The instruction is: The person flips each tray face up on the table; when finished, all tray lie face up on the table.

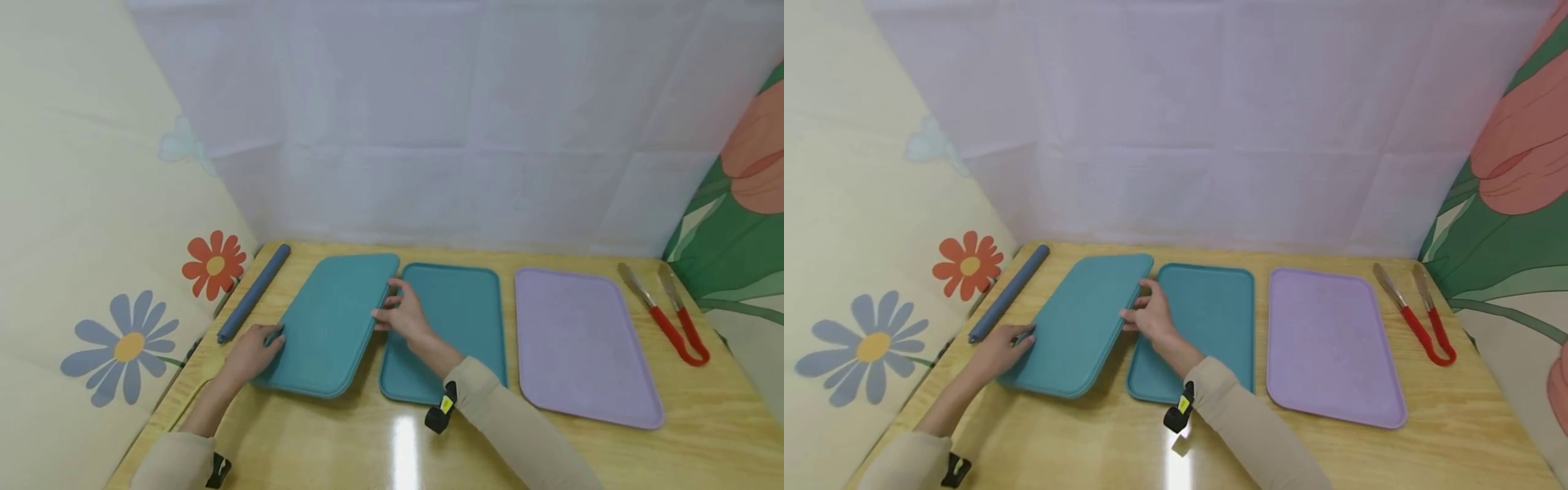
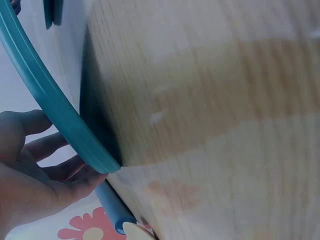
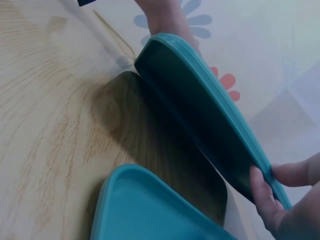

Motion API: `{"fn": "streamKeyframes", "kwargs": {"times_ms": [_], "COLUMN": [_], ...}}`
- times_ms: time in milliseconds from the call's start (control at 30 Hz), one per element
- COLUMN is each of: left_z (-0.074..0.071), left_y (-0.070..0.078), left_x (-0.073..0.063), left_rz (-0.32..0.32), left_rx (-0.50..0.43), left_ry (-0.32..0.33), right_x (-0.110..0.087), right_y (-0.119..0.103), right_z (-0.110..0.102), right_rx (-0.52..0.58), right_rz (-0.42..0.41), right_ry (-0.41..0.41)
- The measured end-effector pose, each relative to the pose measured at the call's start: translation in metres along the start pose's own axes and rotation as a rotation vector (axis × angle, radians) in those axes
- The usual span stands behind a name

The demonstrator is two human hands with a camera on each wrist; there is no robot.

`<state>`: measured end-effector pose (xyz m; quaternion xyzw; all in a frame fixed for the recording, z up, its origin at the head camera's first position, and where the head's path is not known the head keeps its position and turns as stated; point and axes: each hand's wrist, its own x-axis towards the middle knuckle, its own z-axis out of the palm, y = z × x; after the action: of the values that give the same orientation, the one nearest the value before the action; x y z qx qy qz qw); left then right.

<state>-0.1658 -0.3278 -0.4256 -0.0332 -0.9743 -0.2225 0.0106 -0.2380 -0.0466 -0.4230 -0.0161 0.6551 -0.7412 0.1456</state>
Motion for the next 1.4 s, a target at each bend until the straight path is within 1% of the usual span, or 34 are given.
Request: {"fn": "streamKeyframes", "kwargs": {"times_ms": [133,233,367,467,533,600,767,833,933,1100,1267,1400], "left_z": [-0.001,-0.002,-0.002,-0.002,-0.002,0.000,0.001,0.001,0.001,0.007,0.009,0.008], "left_y": [0.002,0.003,0.006,0.008,0.008,0.007,0.003,0.004,0.005,0.008,0.021,0.030], "left_x": [-0.006,-0.013,-0.023,-0.030,-0.035,-0.040,-0.050,-0.053,-0.056,-0.057,-0.062,-0.063], "left_rz": [0.008,-0.003,-0.035,-0.065,-0.075,-0.062,0.029,0.042,0.036,0.039,0.054,0.076], "left_rx": [-0.009,0.002,0.020,0.022,0.024,0.007,-0.060,-0.069,-0.059,-0.001,0.029,0.061], "left_ry": [0.010,0.001,-0.022,-0.053,-0.075,-0.090,-0.098,-0.101,-0.096,-0.047,0.000,0.015], "right_x": [0.000,0.001,0.000,-0.001,-0.001,-0.002,-0.003,-0.004,-0.004,-0.005,-0.007,-0.007], "right_y": [-0.003,-0.003,-0.005,-0.007,-0.008,-0.009,-0.011,-0.012,-0.012,-0.011,-0.012,-0.012], "right_z": [-0.001,-0.002,-0.003,-0.002,-0.002,-0.002,-0.002,-0.001,-0.001,0.000,0.002,0.002], "right_rx": [0.001,-0.001,0.006,0.017,0.021,0.023,0.030,0.032,0.035,0.034,0.048,0.061], "right_rz": [0.006,0.011,0.005,0.000,0.000,-0.003,-0.008,-0.008,-0.004,-0.002,-0.006,-0.019], "right_ry": [0.002,0.003,0.006,0.007,0.009,0.010,0.018,0.020,0.022,0.027,0.023,0.023]}}
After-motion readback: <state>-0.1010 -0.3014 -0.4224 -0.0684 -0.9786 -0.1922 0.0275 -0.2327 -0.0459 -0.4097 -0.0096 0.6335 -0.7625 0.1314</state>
